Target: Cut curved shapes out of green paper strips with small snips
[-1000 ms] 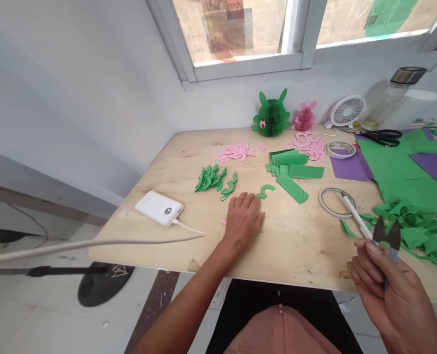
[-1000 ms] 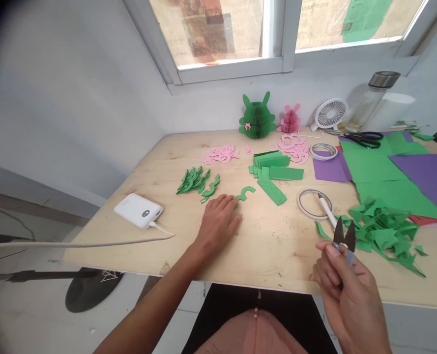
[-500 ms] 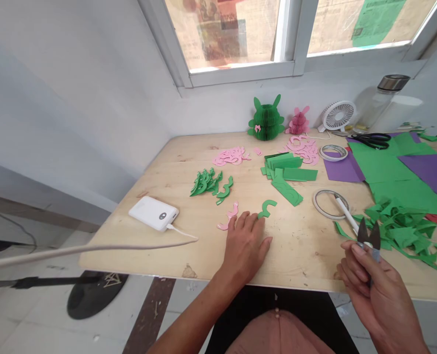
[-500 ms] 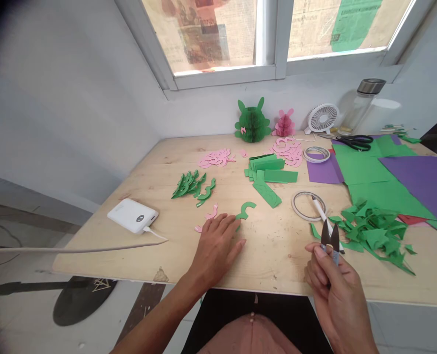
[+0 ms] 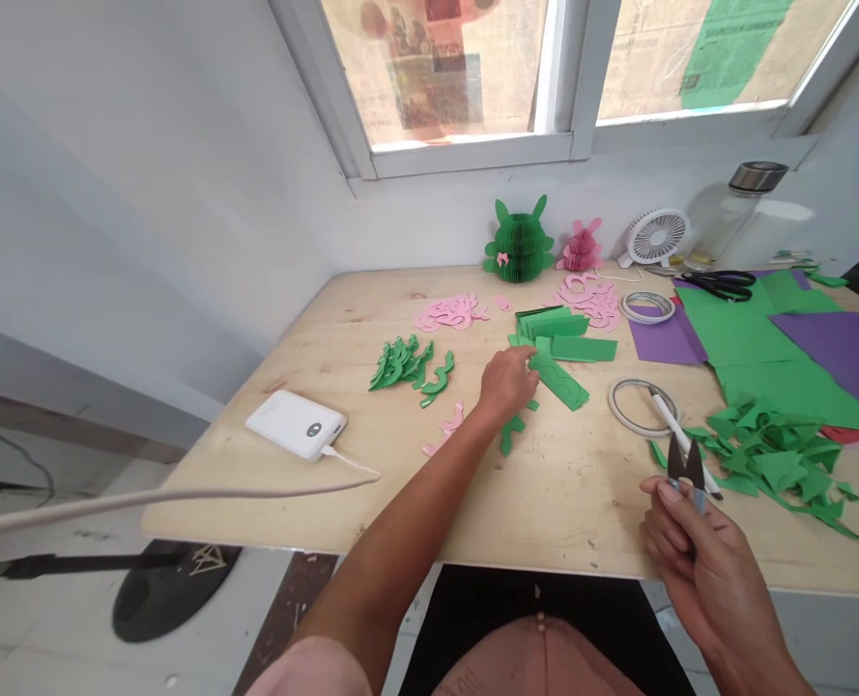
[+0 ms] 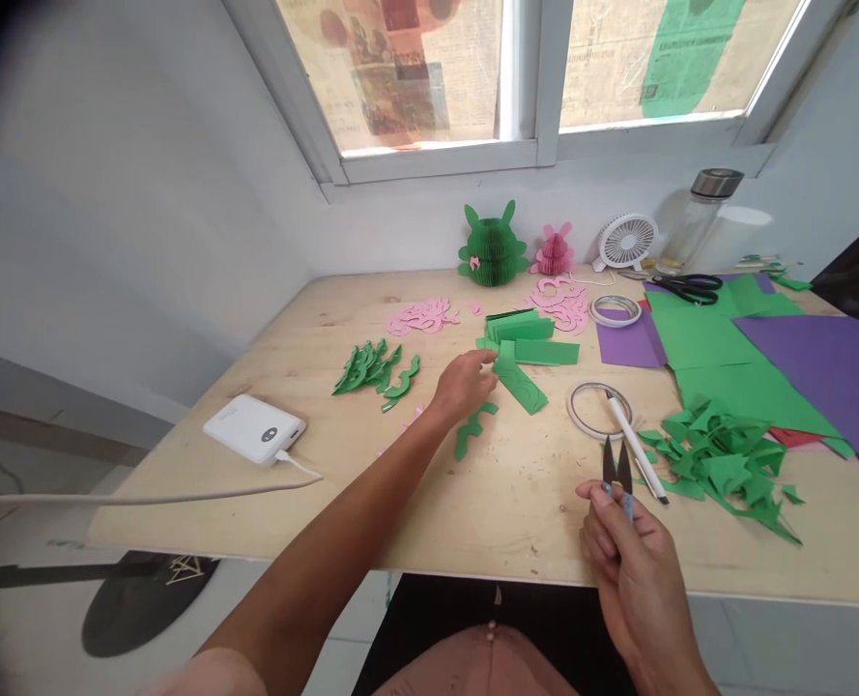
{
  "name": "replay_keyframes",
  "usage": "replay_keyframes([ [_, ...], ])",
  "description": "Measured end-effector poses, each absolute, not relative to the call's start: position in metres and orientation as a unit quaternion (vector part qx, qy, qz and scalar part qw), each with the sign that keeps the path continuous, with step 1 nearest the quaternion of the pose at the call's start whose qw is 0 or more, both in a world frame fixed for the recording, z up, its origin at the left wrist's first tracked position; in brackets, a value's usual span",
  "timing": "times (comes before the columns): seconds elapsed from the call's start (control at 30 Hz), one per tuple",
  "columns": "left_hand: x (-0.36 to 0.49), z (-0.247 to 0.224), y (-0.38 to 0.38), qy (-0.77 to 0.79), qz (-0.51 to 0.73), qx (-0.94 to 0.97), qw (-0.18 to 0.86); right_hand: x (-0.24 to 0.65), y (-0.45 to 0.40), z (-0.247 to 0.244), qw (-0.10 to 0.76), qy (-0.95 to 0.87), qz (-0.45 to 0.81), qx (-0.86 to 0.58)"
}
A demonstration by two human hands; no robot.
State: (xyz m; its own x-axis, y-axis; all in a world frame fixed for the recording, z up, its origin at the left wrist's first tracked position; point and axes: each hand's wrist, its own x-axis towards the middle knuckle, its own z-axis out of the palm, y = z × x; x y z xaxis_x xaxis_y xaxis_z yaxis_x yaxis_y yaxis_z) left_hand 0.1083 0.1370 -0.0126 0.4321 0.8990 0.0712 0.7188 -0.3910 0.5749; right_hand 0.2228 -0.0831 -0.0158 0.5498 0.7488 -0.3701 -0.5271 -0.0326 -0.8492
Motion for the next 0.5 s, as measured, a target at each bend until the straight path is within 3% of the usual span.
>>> replay_keyframes([
  [0.5,0.118,-0.023,0.148,0.522,0.204,0.771,0.303,0.225,-0.085,-0.019,0.682,-0.090,0.482,-0.543],
])
